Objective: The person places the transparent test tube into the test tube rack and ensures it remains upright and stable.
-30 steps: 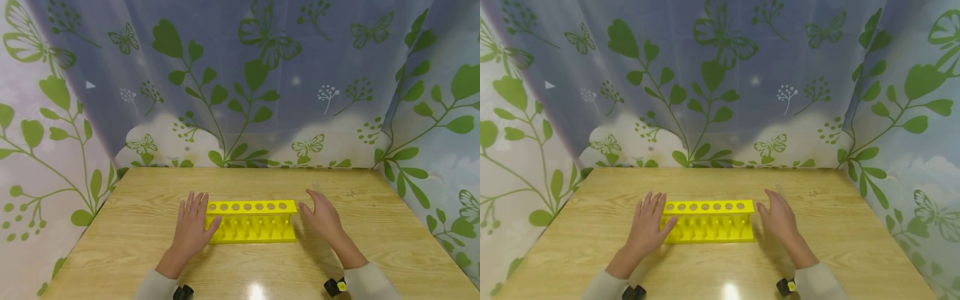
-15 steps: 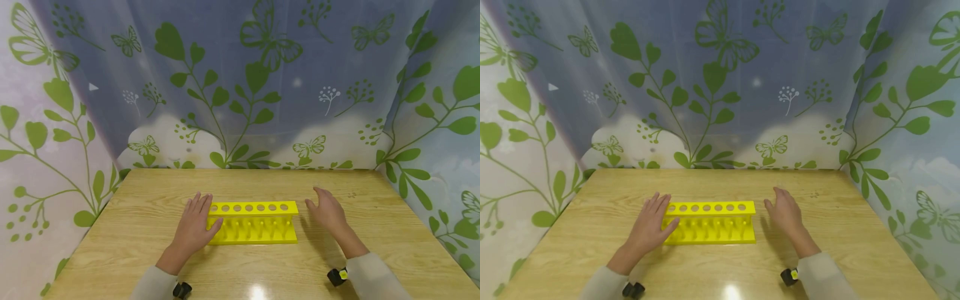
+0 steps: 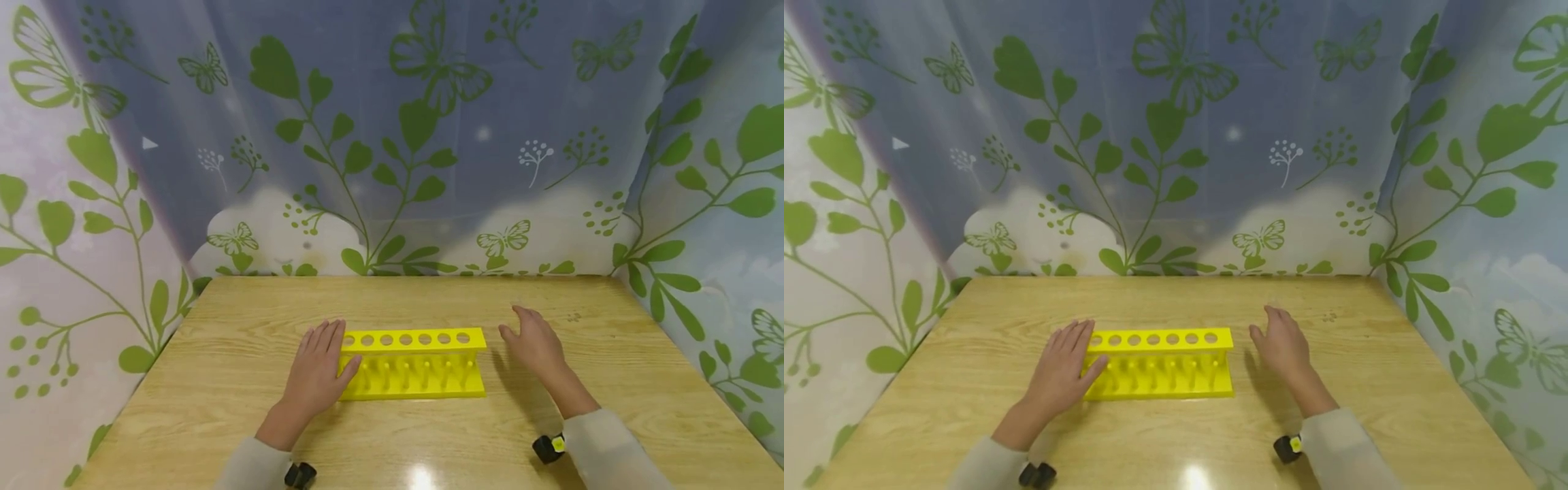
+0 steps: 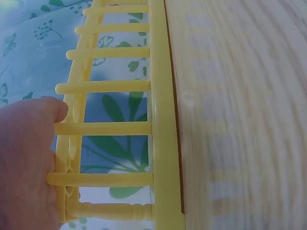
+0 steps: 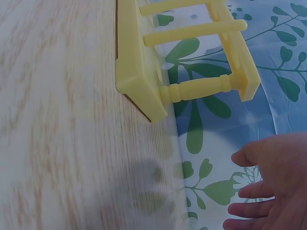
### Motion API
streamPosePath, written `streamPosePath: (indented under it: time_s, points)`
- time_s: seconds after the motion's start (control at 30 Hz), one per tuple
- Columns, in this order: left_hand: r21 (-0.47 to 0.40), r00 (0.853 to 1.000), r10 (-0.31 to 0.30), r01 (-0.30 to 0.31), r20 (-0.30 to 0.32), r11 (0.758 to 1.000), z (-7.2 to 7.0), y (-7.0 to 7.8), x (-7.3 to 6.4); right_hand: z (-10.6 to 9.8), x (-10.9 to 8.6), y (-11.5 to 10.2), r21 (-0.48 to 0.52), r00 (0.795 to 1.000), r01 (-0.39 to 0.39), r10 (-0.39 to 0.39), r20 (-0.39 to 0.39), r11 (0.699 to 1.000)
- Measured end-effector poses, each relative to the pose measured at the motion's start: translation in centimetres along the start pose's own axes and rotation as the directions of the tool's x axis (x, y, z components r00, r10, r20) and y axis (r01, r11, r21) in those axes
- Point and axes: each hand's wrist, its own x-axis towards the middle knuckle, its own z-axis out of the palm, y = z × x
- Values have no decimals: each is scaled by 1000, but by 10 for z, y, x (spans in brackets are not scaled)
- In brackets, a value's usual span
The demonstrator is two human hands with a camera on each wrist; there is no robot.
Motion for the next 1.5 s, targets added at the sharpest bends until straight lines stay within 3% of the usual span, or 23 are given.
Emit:
streamPosePath:
  time_s: [0.23,0.6,0.97,1.27,1.5]
  points:
    - [0,997,0,0,-80,1000,5,2,0,0,0,3,-3,1000,-3,3,-9,1000]
    - [-13,994,-3,2,-112,1000,9,1,1,2,0,8,0,998,-49,49,26,999]
    - [-35,995,-22,19,-93,999,9,2,-1,1,2,11,-22,999,-32,32,-3,999]
    - [-39,996,-29,26,-81,999,8,2,-1,-1,8,10,-73,991,-118,122,49,990]
    - [-41,995,-25,21,-92,999,8,2,-1,2,13,15,-99,986,-142,149,71,985]
